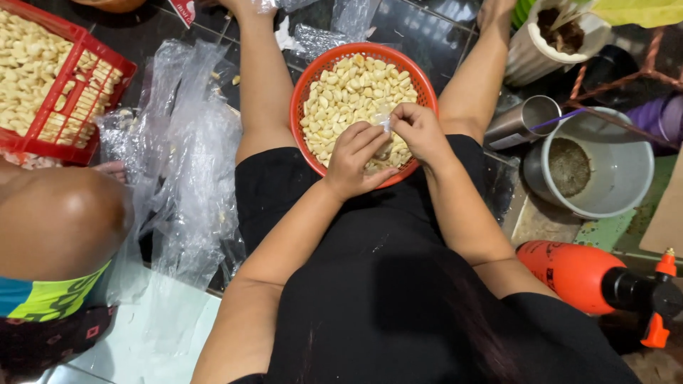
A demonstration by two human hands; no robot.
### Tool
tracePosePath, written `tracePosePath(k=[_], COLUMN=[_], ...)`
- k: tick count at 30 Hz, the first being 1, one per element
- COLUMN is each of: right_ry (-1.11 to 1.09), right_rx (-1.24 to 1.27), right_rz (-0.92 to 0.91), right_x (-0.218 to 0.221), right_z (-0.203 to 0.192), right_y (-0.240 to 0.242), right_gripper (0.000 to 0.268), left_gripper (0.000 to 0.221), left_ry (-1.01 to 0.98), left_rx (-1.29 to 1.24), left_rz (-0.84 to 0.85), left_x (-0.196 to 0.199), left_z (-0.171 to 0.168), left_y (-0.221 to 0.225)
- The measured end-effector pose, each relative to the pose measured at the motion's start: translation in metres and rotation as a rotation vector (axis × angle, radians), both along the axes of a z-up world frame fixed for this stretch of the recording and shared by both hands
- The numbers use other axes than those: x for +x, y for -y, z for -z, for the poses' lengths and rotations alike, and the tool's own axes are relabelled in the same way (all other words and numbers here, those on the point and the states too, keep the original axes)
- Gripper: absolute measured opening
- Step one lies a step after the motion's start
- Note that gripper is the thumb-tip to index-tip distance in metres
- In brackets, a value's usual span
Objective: Manually packaging peeled garlic cloves into small plastic bags from a large bowl while sitting on the floor.
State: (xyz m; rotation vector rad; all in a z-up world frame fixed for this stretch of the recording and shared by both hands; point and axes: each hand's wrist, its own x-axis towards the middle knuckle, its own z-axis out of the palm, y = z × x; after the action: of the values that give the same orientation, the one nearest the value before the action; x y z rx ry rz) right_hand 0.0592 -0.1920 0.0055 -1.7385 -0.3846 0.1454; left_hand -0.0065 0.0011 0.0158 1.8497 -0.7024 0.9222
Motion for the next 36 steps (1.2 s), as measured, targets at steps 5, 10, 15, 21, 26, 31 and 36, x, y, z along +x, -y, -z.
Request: tracePosePath(k=[5,10,15,21,26,31,36], right_ry=[-0.058,0.073,0.430,0.399,0.260,0.117,-0.182], right_rx=[0.146,0.220,-0.003,0.116,0.244,0.283,0.179], right_rz=[-0.006,-0.046,-0.169,-0.080,-0.021,0.024,0.062], right_x=[-0.006,-0.013,-0.018,-0.021,-0.028,-0.031,-0.022], right_z=[-0.007,-0.025,-0.030,-0.009,0.006,0.021,0.078], right_y=[-0.005,-0.009,-0.012,-0.029,-0.046,-0.050,-0.034], right_gripper=[0.005,0.022,0.040,0.049,0.046,0.036,0.019], left_gripper=[0.058,0.057,0.042,0.046,0.046,0.046,0.046], left_ry=[0.042,0.026,-0.088,-0.143,-0.174,-0.200,-0.306], left_rx=[-0.034,-0.066,-0.013,-0.058,-0.052,-0.052,0.036], left_rz=[-0.003,0.075,0.056,0.034,0.032,0.059,0.048], left_x=[-0.005,-0.004,0.000,-0.001,0.003,0.005,0.015], left_z=[-0.007,-0.023,-0.031,-0.031,-0.018,-0.012,0.008], left_y=[0.001,-0.002,-0.005,-0.003,-0.007,-0.007,-0.009])
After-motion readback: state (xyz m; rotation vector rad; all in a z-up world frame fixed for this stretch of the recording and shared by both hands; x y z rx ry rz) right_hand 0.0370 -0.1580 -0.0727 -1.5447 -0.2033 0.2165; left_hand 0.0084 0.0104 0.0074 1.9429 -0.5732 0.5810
